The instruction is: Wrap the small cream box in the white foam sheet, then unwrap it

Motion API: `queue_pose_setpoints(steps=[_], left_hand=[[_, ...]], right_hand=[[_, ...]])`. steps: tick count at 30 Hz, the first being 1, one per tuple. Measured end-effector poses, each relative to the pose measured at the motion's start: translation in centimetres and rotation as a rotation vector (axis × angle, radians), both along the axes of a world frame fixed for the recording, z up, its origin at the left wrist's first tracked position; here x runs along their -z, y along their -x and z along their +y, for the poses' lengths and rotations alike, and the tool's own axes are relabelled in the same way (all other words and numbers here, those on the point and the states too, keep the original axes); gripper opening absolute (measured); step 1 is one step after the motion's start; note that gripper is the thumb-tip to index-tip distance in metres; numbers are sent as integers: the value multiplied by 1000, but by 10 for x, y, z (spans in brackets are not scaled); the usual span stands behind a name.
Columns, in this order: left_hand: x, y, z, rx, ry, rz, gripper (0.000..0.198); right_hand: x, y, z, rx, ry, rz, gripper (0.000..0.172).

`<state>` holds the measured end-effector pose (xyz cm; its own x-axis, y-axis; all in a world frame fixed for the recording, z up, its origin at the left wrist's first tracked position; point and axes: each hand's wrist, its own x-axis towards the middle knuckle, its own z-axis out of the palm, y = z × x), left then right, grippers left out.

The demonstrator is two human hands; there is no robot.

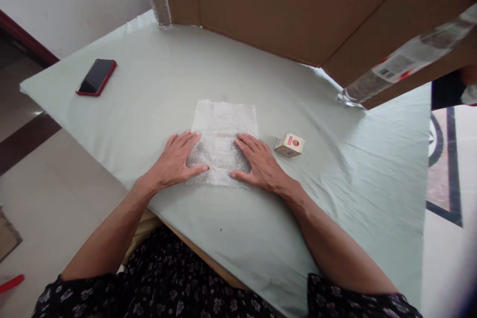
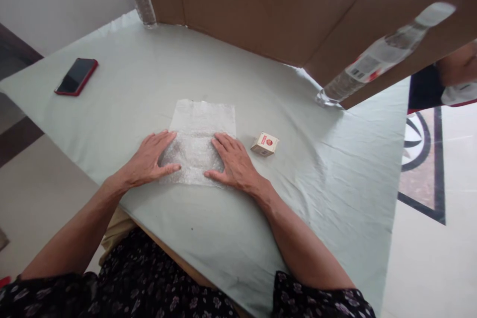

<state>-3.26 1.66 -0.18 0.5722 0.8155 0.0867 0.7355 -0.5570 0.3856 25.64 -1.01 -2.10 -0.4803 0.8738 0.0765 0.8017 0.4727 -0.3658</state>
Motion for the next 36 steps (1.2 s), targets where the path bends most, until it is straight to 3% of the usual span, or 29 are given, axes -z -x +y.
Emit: queue_pose_setpoints(steps=[4,7,13,16,20,24,30,33,36], left_hand=[[-7,-8,-9,7,-163,-131,27],[-4,-5,-15,37,-151,-71,13],[2,9,-22,-40,-180,-76,15],[-6,-5,-25,-73,-244,-164,13],[-11,-33,-24,13,-228,-194,17],[0,-41,-22,88,-121,-117,18],[20,-31,-25,40,-101,-191,22],[21,-31,-27,28,-92,-212,23],[21,-32,-27,31,-96,-241,23]], right_hand=[[1,-1,0,-1,4,-6,95],[2,-1,0,3,3,-13,94],[3,-1,0,-3,-4,-11,94],[3,-1,1,-2,-2,-15,94],[1,0,1,-4,-2,-17,95],[3,0,1,-1,1,-8,95],[5,3,2,-3,-2,8,94],[-10,-8,1,-23,12,45,80],[-41,-37,1,1,-46,90,58]])
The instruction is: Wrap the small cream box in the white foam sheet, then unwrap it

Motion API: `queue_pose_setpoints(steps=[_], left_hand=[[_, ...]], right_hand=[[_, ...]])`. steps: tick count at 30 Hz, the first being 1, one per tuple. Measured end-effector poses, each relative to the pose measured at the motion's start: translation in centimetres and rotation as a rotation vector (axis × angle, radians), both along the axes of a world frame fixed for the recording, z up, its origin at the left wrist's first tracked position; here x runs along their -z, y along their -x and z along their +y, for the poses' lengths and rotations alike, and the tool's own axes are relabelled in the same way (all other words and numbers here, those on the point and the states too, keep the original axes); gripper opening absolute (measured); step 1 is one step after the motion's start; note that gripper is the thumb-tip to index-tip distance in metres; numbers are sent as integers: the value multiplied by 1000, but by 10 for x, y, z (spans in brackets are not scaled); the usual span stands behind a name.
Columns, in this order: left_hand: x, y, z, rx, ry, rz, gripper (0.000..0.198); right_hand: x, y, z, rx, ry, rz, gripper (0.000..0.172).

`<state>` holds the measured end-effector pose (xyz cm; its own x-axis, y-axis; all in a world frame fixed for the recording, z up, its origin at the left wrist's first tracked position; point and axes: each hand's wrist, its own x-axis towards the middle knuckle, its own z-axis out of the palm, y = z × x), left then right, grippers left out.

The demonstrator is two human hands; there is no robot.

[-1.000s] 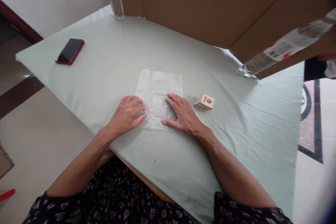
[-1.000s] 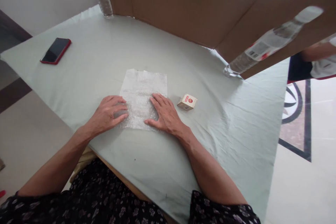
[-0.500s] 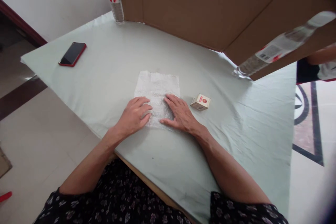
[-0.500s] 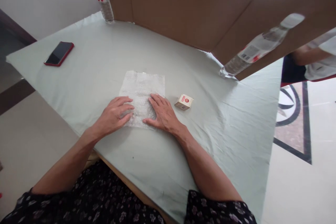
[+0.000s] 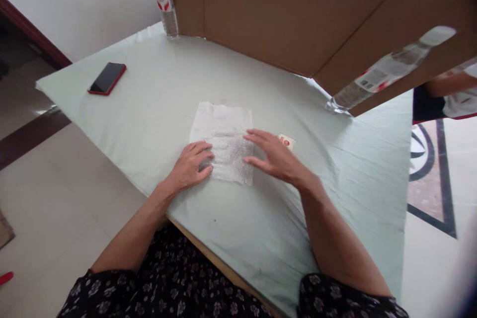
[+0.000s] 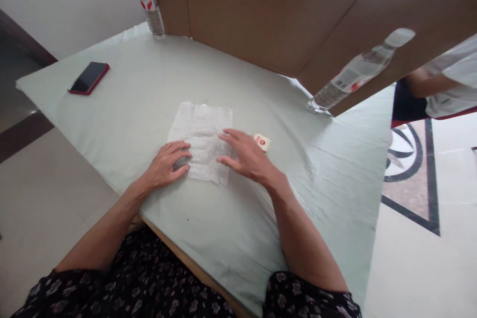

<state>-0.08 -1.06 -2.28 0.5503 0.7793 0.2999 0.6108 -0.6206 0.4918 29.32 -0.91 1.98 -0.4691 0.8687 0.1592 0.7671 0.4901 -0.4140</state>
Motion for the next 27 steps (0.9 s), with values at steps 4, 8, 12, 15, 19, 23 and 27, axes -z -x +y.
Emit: queue_pose_setpoints(steps=[4,8,12,15,19,23,27], left_hand=[[2,0,0,-8,-14,-32,23],[3,0,-1,-9,-16,-33,23],[1,1,-4,-11,-2,-77,26],[-1,1,-5,-45,-12,-154,25],[-2,-1,-5,-114,-74,-215,21],[0,-3,-4,-174,-62,-200,18],[1,-4,-3,-197,-71,-186,18]], right_hand=[[-28,-46,1,278,-11,-38,62],[-12,-63,6,343,92,-225,62],[-3,-54,7,397,71,-249,46],[-19,-40,2,408,16,-105,48],[-35,-2,2,296,-26,49,49],[-22,44,19,63,22,18,48],[-2,72,33,-45,46,-108,48]])
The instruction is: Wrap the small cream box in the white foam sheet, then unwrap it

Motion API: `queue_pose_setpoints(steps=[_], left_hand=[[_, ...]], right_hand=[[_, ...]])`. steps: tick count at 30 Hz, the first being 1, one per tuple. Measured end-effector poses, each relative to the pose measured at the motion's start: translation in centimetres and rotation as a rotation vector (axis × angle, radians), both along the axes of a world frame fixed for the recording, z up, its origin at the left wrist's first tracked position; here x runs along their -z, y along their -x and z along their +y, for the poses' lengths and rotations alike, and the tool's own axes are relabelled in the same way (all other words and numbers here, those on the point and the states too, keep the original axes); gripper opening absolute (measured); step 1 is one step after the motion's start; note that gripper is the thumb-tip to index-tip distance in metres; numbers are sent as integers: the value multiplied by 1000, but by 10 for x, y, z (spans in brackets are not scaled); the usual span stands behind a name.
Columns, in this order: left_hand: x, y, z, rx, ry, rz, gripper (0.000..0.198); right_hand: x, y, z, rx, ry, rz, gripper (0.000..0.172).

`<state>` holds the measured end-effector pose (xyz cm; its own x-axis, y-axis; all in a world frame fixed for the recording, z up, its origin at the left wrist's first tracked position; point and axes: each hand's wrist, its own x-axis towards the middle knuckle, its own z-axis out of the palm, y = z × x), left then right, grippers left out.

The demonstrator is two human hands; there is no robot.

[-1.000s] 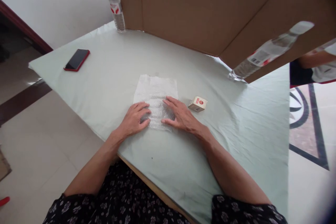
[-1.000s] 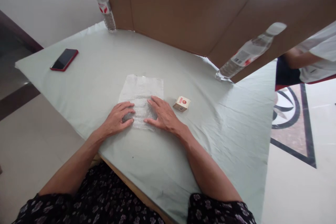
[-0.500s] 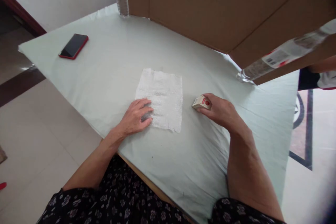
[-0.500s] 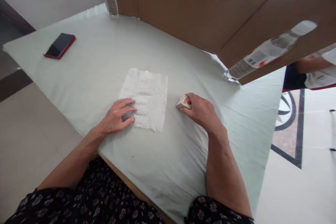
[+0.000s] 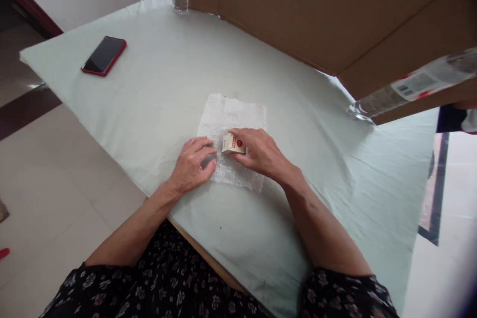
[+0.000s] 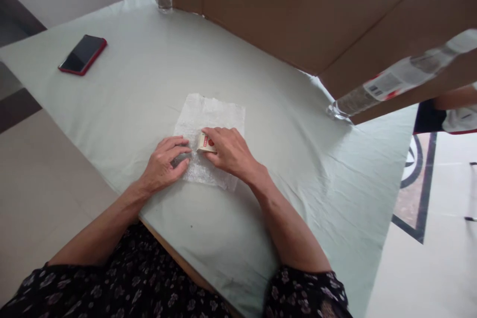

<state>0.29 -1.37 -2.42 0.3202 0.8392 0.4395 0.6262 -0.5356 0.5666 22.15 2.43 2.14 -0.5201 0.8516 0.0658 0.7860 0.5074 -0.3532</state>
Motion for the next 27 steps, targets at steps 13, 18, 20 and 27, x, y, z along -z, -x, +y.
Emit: queue_pose_setpoints(steps=[13,18,20,27], left_hand=[[1,0,2,-18,42,22,18],[0,0,1,-21,50,37,19],[0,0,1,-28,46,44,19],[1,0,3,-19,23,1,16]], right_hand=[[12,-15,-1,10,107,138,48],[12,-14,-1,17,90,163,46],[13,-14,-2,15,78,166,48],[17,-13,-3,45,64,152,49]])
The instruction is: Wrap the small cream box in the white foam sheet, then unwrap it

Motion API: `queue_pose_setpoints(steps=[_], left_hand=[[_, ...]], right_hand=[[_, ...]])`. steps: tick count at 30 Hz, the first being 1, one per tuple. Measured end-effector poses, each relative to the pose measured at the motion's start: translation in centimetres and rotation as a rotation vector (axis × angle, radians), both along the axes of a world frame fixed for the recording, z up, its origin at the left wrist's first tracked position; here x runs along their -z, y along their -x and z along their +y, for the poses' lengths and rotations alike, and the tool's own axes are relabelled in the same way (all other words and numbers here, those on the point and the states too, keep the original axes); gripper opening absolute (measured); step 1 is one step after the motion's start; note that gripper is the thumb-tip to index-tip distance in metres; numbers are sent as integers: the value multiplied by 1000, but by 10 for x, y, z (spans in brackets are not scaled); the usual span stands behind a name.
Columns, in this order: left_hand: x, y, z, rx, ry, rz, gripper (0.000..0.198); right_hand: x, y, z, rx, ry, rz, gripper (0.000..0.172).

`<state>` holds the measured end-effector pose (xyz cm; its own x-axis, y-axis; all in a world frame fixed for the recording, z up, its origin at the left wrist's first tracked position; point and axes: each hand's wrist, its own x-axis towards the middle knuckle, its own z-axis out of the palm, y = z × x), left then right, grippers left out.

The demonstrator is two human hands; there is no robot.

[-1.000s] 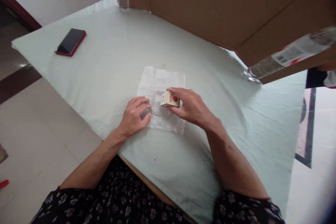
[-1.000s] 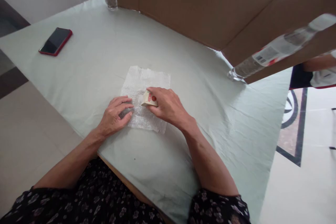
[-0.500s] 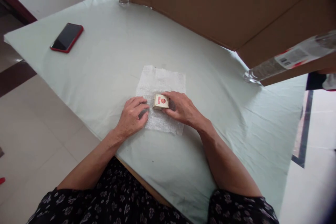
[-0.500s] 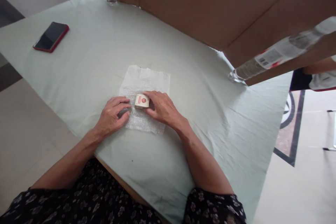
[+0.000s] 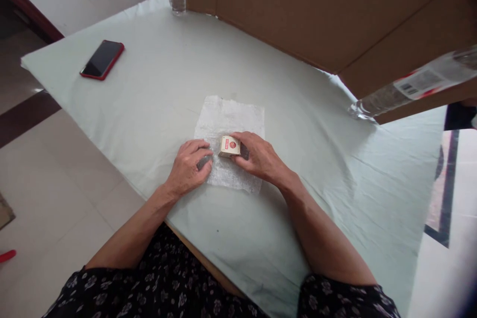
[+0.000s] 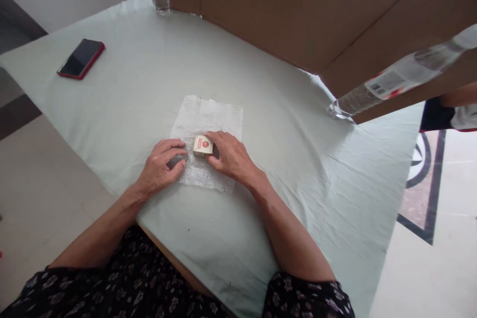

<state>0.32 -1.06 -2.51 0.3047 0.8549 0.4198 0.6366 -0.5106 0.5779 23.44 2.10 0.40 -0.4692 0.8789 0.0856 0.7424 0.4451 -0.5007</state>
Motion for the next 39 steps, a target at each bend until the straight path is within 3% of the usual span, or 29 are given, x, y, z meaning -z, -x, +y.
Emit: queue_pose_setpoints(steps=[5,9,14,19,25,30,34,36,39], left_hand=[[-23,6,-16,50,-35,14,19],[-42,11,-36,178,17,276,38],[-34,1,-39,206,0,456,35],[-22,-12,-31,151,-128,356,16],[-34,-20,-23,71,-222,214,13],[-41,-28,1,46,-238,163,11],[-40,-32,13,3,-117,80,10],[-42,-31,14,1,-38,46,9],[-48,-23,15,54,106,16,15]], right_hand=[[-1,2,0,15,43,27,49],[-2,2,1,13,52,30,51],[0,2,0,33,55,24,49],[0,4,-2,45,62,46,51],[-2,0,2,-2,100,78,53],[-29,-24,4,-64,303,246,66],[-52,-25,-6,-126,237,219,62],[-52,-17,-10,-108,133,189,48],[-39,-6,-10,36,45,153,9]])
